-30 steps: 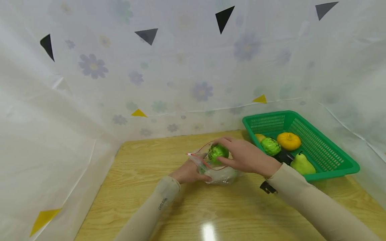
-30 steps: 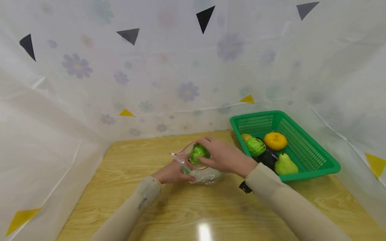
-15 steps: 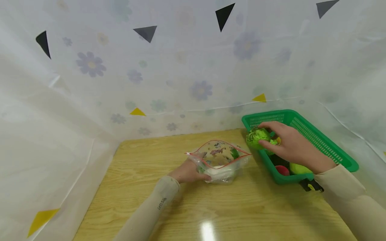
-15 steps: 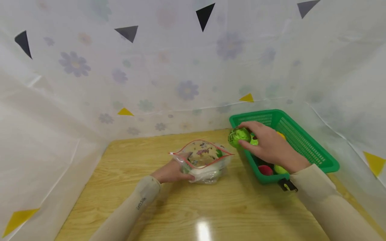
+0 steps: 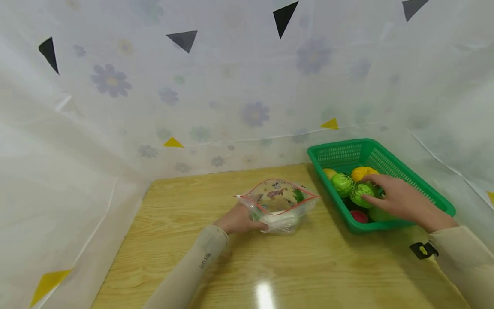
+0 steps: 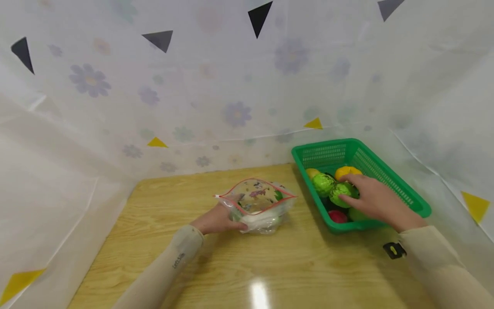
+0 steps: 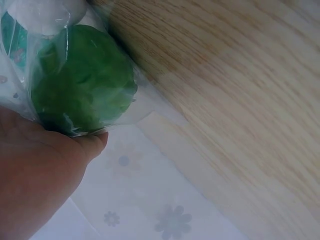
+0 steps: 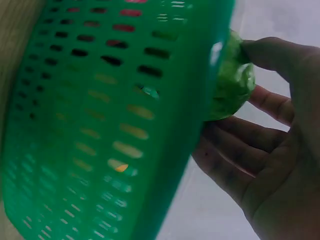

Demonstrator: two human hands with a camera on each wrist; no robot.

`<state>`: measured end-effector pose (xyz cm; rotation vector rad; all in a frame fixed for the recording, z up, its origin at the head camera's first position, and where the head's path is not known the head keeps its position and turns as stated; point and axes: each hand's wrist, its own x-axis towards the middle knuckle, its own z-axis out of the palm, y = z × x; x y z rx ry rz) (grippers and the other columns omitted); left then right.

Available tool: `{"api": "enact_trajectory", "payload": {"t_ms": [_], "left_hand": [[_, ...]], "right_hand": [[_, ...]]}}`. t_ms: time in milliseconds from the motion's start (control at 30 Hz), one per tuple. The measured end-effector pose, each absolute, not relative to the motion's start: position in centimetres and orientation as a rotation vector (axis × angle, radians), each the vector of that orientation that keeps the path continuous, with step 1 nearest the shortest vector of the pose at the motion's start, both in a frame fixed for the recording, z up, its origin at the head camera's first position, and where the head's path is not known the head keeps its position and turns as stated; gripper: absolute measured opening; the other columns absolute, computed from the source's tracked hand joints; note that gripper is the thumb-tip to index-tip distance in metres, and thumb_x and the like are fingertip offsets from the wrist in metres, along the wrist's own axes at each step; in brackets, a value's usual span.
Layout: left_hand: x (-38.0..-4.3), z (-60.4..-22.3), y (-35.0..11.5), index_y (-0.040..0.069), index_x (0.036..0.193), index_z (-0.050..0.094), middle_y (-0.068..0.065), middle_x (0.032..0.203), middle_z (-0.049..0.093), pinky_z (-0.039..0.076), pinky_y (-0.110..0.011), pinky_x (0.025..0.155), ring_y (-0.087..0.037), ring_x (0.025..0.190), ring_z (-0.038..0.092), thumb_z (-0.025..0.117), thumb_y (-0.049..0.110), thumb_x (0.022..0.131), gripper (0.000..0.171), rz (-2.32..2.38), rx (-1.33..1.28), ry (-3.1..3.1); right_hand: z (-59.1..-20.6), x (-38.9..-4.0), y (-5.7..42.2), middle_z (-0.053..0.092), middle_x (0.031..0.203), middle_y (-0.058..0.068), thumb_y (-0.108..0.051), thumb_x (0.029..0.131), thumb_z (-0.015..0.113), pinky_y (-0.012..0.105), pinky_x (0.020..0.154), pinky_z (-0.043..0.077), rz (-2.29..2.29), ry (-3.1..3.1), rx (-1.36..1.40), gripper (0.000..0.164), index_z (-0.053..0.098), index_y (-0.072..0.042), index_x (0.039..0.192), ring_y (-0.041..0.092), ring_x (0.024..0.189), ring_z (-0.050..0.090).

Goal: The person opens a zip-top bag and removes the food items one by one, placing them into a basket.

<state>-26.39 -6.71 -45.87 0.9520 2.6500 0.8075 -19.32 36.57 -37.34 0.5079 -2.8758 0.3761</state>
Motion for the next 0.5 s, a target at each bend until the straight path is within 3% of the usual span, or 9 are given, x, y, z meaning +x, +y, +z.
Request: {"api": "enact_trajectory", "payload": {"t_ms": [167, 333, 500], "left_hand": [[-26.3, -45.9, -6.7, 0.031, 0.104, 0.071, -0.006, 0.155, 0.02, 0.017, -0.051, 0.111, -0.018, 0.137, 0.004, 0.074, 0.058, 0.07, 0.044, 0.814, 0.918, 2.635], [-26.2, -46.0, -6.7, 0.033, 0.103, 0.071, -0.007, 0.155, 0.018, 0.015, -0.051, 0.112, -0.016, 0.137, 0.002, 0.073, 0.06, 0.07, 0.042, 0.799, 0.904, 2.641], [-26.1, -45.9, -6.8, 0.032, 0.104, 0.07, -0.006, 0.155, 0.018, 0.014, -0.051, 0.112, -0.015, 0.137, 0.0, 0.073, 0.059, 0.071, 0.043, 0.788, 0.908, 2.646]], "right_hand": [[-38.4, -19.4, 37.7, 0.059, 0.118, 0.026, -0.037, 0.09, 0.065, 0.061, 0.076, 0.047, 0.293, -2.916, 0.515, 0.048, 0.056, -0.005, 0.124, 0.04, 0.1, 0.055], [-38.7, -19.5, 38.3, 0.058, 0.119, 0.028, -0.034, 0.09, 0.065, 0.06, 0.073, 0.048, 0.245, -2.974, 0.454, 0.049, 0.052, -0.005, 0.128, 0.039, 0.097, 0.056], [-38.5, -19.4, 38.9, 0.059, 0.117, 0.03, -0.033, 0.09, 0.064, 0.052, 0.057, 0.052, 0.183, -3.039, 0.365, 0.053, 0.048, -0.004, 0.132, 0.035, 0.084, 0.061]]}}
